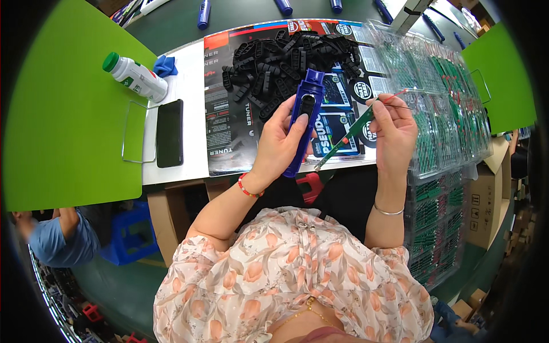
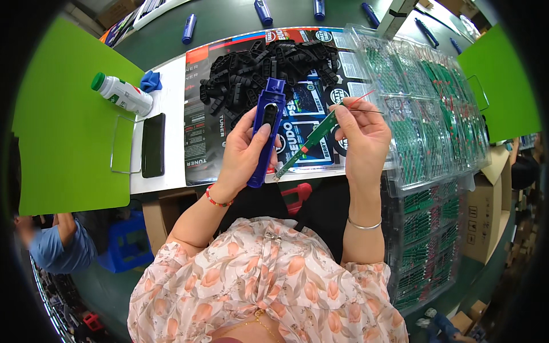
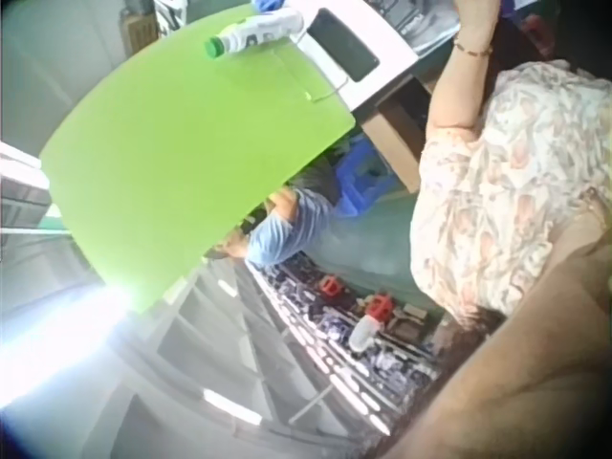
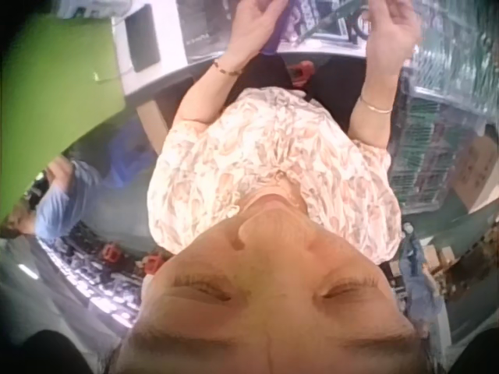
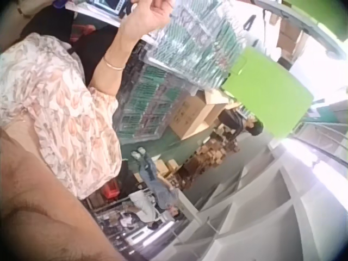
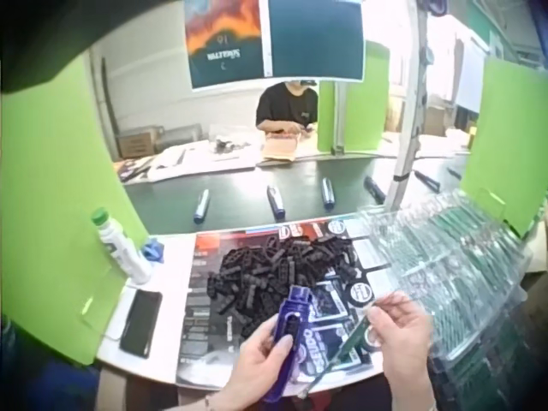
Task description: Manually assembling electronic components, including wiring and PCB placement, into blue plastic housings on a production line.
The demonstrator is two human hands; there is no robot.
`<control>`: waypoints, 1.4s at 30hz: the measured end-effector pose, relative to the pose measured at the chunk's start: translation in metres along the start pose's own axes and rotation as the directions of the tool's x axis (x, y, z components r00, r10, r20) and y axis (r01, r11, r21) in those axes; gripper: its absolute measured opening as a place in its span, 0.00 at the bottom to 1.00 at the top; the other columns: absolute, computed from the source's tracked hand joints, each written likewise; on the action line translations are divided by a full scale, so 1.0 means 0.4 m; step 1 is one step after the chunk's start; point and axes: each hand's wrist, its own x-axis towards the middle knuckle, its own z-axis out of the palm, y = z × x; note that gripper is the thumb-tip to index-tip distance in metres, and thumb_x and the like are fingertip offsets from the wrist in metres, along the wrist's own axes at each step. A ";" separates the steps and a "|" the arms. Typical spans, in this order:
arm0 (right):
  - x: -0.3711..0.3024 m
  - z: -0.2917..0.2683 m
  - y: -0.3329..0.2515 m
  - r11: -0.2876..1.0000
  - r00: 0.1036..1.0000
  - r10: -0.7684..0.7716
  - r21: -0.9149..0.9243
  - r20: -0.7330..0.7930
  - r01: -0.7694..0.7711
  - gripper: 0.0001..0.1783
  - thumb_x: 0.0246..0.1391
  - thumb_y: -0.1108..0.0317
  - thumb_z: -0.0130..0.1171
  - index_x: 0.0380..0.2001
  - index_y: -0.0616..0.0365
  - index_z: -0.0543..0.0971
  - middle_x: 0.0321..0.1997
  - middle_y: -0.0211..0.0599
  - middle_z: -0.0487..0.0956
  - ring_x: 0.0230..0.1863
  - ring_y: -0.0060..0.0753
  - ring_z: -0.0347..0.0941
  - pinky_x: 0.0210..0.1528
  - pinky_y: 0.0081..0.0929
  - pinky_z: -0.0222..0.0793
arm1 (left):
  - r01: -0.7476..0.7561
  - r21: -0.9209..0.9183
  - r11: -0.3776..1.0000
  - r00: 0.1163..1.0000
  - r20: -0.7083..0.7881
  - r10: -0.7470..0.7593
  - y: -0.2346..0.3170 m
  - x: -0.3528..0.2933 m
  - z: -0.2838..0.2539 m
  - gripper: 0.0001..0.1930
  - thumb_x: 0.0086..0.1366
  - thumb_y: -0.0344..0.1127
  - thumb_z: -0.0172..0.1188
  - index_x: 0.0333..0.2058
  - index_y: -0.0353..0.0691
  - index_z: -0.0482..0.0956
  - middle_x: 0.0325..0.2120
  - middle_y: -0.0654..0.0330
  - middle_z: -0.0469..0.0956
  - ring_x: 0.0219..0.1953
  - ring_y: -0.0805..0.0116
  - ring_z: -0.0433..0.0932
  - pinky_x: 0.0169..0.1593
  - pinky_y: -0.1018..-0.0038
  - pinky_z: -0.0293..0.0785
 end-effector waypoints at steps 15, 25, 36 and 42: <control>-0.031 0.062 -0.003 0.974 0.984 -0.081 -0.198 0.156 0.112 0.13 0.50 0.81 0.65 0.41 0.69 0.80 0.36 0.36 0.81 0.35 0.19 0.78 0.38 0.15 0.77 | 0.144 -0.330 0.933 0.990 0.052 -0.135 0.011 -0.012 0.010 0.26 0.75 0.42 0.43 0.68 0.41 0.55 0.43 0.58 0.79 0.33 0.75 0.79 0.38 0.78 0.79; -0.036 0.080 0.022 0.969 0.978 -0.060 -0.223 0.199 0.104 0.11 0.51 0.80 0.66 0.39 0.67 0.81 0.36 0.34 0.82 0.33 0.16 0.77 0.35 0.13 0.75 | 0.131 -0.355 0.926 0.991 0.086 -0.107 0.003 -0.011 -0.003 0.26 0.75 0.43 0.44 0.67 0.43 0.56 0.44 0.60 0.78 0.31 0.76 0.78 0.34 0.79 0.78; -0.022 0.088 0.000 0.915 0.962 -0.020 -0.384 0.271 0.127 0.10 0.51 0.79 0.66 0.38 0.67 0.82 0.33 0.34 0.83 0.31 0.14 0.76 0.32 0.11 0.72 | 0.149 -0.339 0.929 0.986 0.127 -0.112 -0.004 -0.012 -0.012 0.28 0.75 0.45 0.44 0.69 0.45 0.53 0.40 0.52 0.77 0.30 0.70 0.76 0.31 0.75 0.76; -0.021 0.097 0.003 0.916 0.954 0.004 -0.384 0.301 0.118 0.10 0.51 0.78 0.66 0.39 0.67 0.82 0.31 0.34 0.83 0.30 0.15 0.77 0.33 0.11 0.73 | 0.157 -0.336 0.929 0.985 0.119 -0.123 -0.001 -0.010 -0.024 0.26 0.75 0.45 0.44 0.67 0.44 0.57 0.36 0.52 0.78 0.28 0.70 0.76 0.31 0.76 0.76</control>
